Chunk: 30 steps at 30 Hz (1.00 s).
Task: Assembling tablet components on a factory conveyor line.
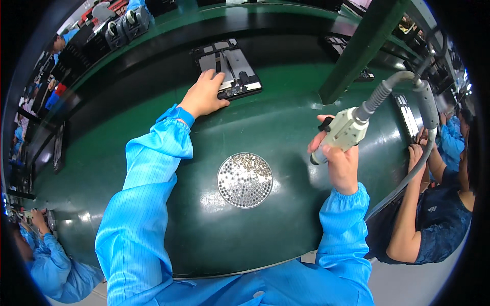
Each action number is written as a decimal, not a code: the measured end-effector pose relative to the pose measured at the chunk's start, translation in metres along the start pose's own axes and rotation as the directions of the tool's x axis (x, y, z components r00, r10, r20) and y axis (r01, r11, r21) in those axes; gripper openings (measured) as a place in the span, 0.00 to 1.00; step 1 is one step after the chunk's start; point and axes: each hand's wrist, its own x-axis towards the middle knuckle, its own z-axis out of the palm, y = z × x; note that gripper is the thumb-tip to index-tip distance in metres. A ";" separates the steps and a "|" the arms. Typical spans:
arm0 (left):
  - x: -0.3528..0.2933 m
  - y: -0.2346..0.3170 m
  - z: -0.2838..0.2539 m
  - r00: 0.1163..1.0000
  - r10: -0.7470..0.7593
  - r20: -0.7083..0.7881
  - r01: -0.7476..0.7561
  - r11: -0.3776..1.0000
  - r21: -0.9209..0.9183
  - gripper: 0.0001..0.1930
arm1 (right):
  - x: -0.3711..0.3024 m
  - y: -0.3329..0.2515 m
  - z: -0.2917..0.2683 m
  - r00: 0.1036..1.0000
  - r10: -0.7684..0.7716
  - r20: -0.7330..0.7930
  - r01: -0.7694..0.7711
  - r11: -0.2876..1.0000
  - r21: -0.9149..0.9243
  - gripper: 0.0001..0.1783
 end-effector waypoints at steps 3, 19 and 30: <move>0.013 -0.001 -0.004 0.981 -0.026 0.194 0.048 0.993 -0.109 0.41 | -0.002 -0.016 0.002 0.995 0.089 0.047 -0.088 0.996 -0.023 0.32; -0.129 0.005 -0.057 0.969 0.093 -0.228 0.035 0.864 0.503 0.23 | -0.016 0.022 0.026 0.981 -0.106 -0.162 0.116 0.992 0.050 0.28; -0.309 0.110 -0.097 0.984 -0.175 -0.013 0.164 0.892 0.422 0.25 | -0.018 0.029 0.045 0.971 -0.240 -0.021 0.240 0.964 0.111 0.18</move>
